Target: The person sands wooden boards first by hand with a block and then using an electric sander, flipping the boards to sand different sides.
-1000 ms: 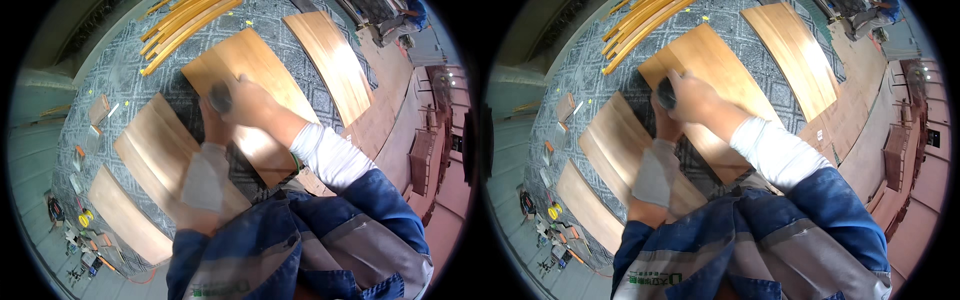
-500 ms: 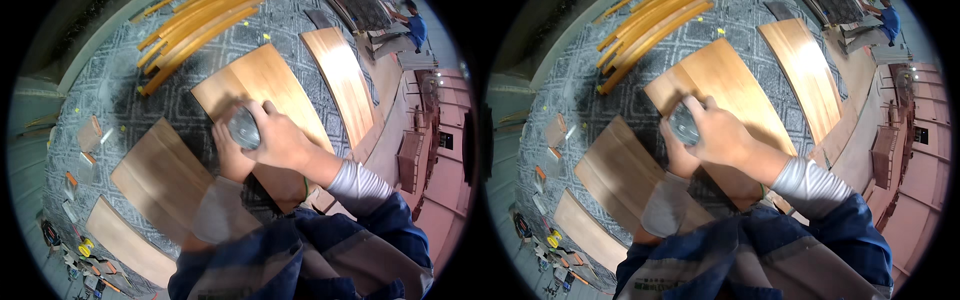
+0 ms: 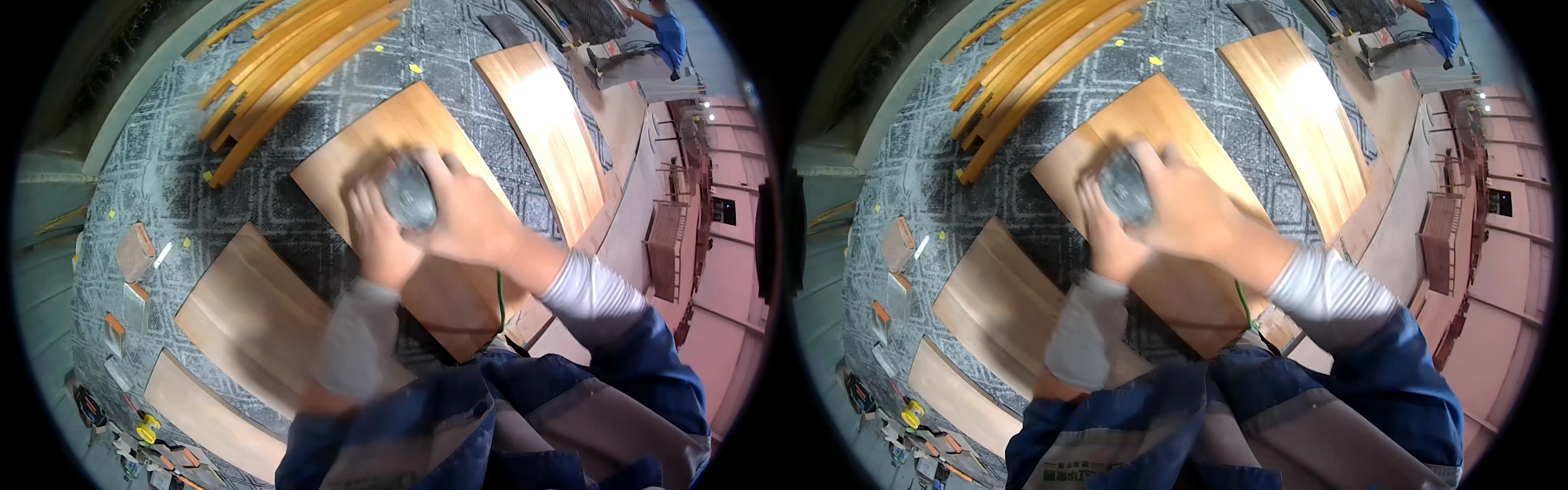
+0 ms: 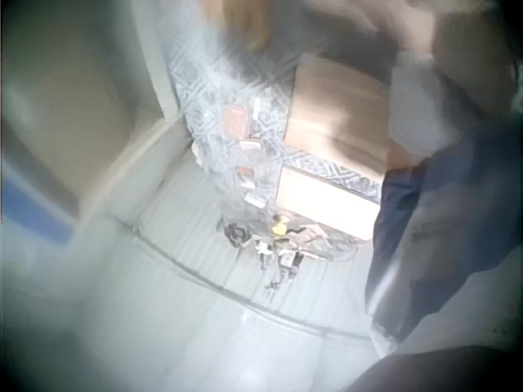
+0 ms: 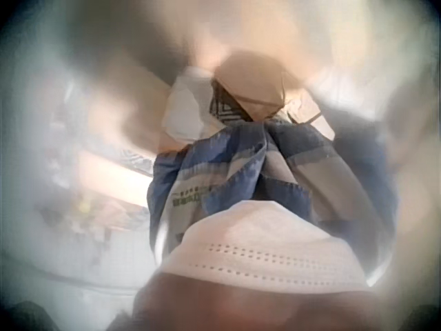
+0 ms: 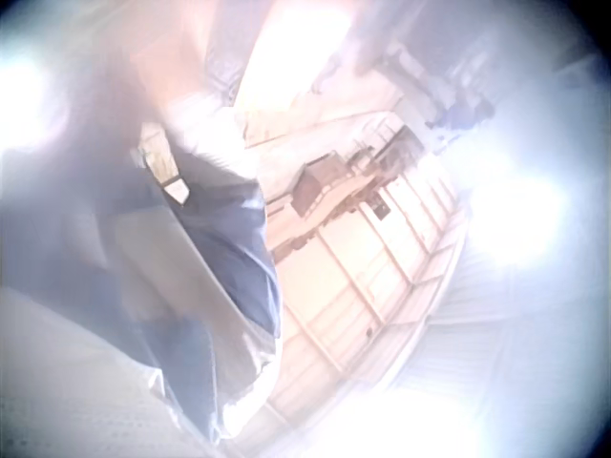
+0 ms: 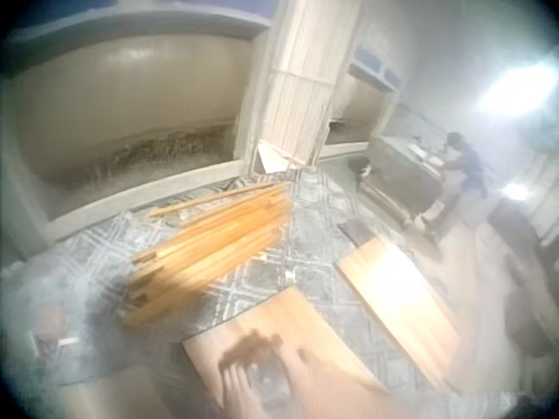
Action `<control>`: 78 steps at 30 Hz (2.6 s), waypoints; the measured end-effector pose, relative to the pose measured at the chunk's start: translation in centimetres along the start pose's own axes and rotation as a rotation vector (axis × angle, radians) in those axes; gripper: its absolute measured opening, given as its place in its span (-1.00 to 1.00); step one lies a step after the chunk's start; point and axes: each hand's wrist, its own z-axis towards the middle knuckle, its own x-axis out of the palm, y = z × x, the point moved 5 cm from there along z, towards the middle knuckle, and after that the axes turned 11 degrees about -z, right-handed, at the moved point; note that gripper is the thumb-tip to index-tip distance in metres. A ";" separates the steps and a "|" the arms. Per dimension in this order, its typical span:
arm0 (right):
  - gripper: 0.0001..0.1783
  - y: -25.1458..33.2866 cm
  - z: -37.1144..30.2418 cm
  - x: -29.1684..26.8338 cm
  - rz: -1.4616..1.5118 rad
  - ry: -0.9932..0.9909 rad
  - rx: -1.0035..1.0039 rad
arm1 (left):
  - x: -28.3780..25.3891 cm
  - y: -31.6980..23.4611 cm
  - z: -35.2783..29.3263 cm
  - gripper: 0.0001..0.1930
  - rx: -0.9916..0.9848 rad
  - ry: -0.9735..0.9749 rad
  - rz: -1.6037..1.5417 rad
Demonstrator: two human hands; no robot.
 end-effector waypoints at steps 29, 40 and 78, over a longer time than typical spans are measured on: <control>-0.15 -9.4 5.1 -4.6 -0.037 -0.116 -0.001 | 9.1 0.1 8.1 -0.14 0.120 0.117 0.149; -0.06 -13.2 -4.1 -4.2 0.069 -0.061 0.108 | 12.4 -4.0 1.5 -0.20 0.123 0.239 0.104; -0.06 0.6 -9.4 2.5 0.003 -0.022 -0.048 | 0.5 0.3 -9.7 -0.22 0.081 0.078 -0.171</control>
